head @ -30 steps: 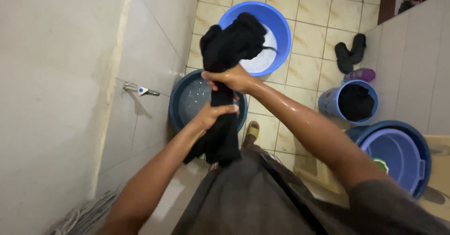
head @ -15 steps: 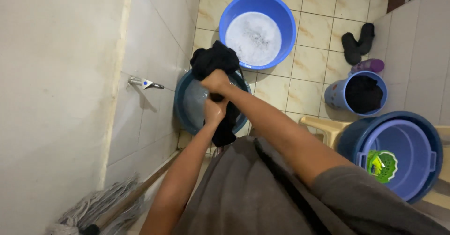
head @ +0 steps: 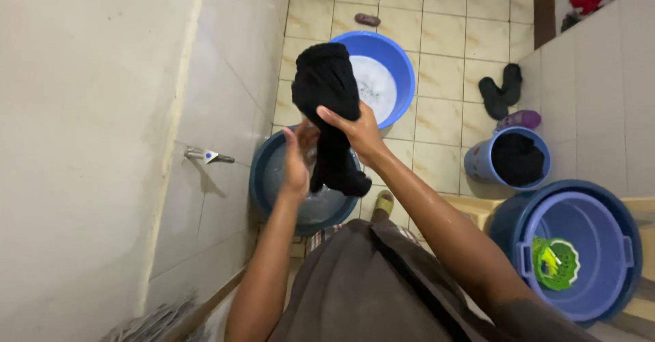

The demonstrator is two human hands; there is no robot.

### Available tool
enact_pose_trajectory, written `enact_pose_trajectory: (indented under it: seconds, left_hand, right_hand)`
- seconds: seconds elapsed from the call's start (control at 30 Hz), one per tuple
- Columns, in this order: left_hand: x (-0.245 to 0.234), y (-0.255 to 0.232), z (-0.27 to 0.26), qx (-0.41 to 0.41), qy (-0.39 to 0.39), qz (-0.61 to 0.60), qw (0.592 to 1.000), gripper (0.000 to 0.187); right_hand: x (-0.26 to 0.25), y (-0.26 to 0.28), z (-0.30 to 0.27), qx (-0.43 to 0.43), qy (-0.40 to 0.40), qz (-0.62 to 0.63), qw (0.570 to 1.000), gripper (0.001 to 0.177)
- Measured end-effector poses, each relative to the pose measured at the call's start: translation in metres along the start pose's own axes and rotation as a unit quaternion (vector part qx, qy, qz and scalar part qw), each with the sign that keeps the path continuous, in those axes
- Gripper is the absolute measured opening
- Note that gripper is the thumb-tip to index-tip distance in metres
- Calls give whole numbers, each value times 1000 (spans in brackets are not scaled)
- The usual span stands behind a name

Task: Hand wash a piece of dark clothing in a bucket of water under a tap.

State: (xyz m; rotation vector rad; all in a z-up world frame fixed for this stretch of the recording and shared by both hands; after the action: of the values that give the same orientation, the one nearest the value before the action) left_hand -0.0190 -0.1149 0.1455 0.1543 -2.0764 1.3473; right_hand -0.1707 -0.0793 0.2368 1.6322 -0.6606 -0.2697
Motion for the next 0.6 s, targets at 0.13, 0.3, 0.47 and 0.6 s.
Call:
enact_pose_trajectory:
  seconds: [0.13, 0.3, 0.47, 0.6]
  left_hand:
    - [76, -51, 18, -2, 38, -40, 998, 72]
    - [148, -51, 17, 161, -10, 119, 980, 57]
    - [211, -36, 14, 123, 18, 31, 992, 68]
    - [263, -13, 17, 31, 93, -137, 986, 68]
  right_hand:
    - [-30, -1, -7, 7, 26, -8, 1000, 55]
    - [-87, 28, 11, -34, -70, -40, 996, 101]
    - [-127, 92, 1, -188, -14, -80, 979, 72]
    - [-177, 112, 0, -332, -62, -147, 930, 67]
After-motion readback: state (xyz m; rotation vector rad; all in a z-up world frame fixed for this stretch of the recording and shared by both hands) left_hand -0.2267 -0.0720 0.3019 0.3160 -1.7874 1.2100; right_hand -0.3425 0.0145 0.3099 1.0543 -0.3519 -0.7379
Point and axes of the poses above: each hand's wrist, its own z-axis towards the middle knuckle, its own x-axis out of the palm, y = z × x, the point moved 7 cm from there along z, towards the middle knuckle, and after that the axes turned 9 degrees about -y, right-handed, at the moved point
